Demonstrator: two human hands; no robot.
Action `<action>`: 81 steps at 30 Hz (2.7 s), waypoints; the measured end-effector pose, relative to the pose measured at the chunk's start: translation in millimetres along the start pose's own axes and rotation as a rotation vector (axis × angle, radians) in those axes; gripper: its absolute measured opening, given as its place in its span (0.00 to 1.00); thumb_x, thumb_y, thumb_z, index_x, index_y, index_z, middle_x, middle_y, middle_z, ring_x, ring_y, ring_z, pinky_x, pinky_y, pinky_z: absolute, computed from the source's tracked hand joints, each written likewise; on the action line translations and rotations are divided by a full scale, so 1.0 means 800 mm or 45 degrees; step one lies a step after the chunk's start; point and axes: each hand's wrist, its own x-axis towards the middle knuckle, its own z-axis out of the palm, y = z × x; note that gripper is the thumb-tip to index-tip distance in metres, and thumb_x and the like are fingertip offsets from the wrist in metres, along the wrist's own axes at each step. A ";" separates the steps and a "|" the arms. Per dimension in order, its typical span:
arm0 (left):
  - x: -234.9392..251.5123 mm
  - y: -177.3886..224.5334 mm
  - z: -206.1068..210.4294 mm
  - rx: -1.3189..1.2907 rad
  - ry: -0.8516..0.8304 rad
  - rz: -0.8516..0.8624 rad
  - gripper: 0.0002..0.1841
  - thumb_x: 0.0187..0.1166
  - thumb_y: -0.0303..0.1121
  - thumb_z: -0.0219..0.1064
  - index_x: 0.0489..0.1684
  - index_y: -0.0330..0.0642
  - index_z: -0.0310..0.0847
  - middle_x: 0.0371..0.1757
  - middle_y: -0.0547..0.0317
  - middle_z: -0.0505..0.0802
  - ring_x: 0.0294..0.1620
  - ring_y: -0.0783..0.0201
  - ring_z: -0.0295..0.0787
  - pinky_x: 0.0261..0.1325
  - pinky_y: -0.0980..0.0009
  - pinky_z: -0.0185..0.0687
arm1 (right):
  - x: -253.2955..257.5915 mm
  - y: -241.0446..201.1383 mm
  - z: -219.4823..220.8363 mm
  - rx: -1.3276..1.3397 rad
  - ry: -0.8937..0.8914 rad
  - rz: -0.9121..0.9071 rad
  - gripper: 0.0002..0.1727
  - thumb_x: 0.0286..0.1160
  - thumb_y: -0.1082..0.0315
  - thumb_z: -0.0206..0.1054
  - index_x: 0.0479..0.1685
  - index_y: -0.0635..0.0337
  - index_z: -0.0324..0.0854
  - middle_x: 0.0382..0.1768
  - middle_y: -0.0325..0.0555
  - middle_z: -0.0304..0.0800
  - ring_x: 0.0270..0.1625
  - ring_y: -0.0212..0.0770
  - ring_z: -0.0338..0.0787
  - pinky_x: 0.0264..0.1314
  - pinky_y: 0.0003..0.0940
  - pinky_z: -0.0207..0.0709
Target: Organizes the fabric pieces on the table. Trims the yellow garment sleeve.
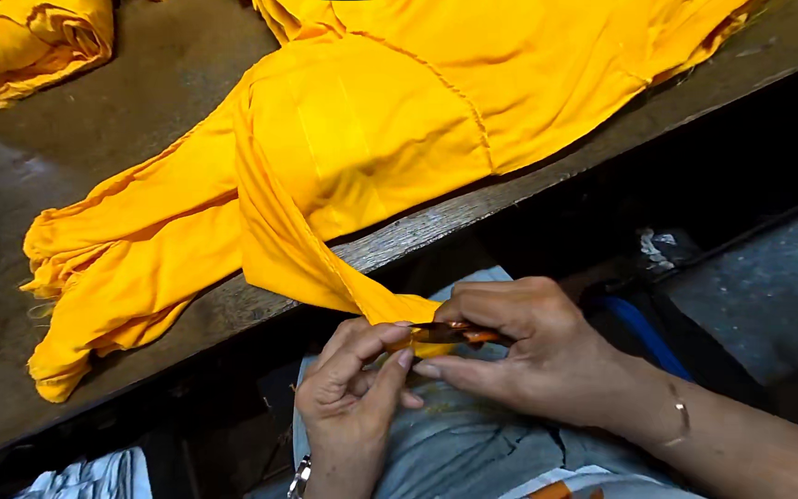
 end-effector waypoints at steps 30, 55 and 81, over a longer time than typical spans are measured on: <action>0.004 -0.009 0.005 -0.202 0.153 -0.155 0.11 0.75 0.25 0.74 0.53 0.33 0.91 0.49 0.46 0.91 0.44 0.59 0.93 0.47 0.65 0.94 | 0.003 0.000 0.011 -0.155 0.023 -0.334 0.08 0.69 0.75 0.63 0.33 0.64 0.89 0.27 0.39 0.87 0.30 0.28 0.84 0.28 0.21 0.76; -0.004 0.009 0.011 -0.340 0.119 -0.403 0.31 0.56 0.14 0.81 0.65 0.37 0.84 0.53 0.41 0.91 0.46 0.57 0.95 0.46 0.63 0.96 | -0.035 0.007 -0.011 -0.770 0.083 -0.462 0.21 0.88 0.62 0.57 0.64 0.67 0.87 0.30 0.46 0.80 0.31 0.44 0.77 0.28 0.35 0.66; -0.004 0.000 0.011 -0.088 0.081 -0.200 0.15 0.84 0.25 0.63 0.62 0.33 0.90 0.57 0.46 0.92 0.54 0.58 0.92 0.55 0.64 0.91 | -0.003 0.004 0.013 -0.429 0.052 -0.410 0.10 0.73 0.74 0.59 0.33 0.63 0.88 0.24 0.41 0.80 0.28 0.36 0.79 0.25 0.28 0.67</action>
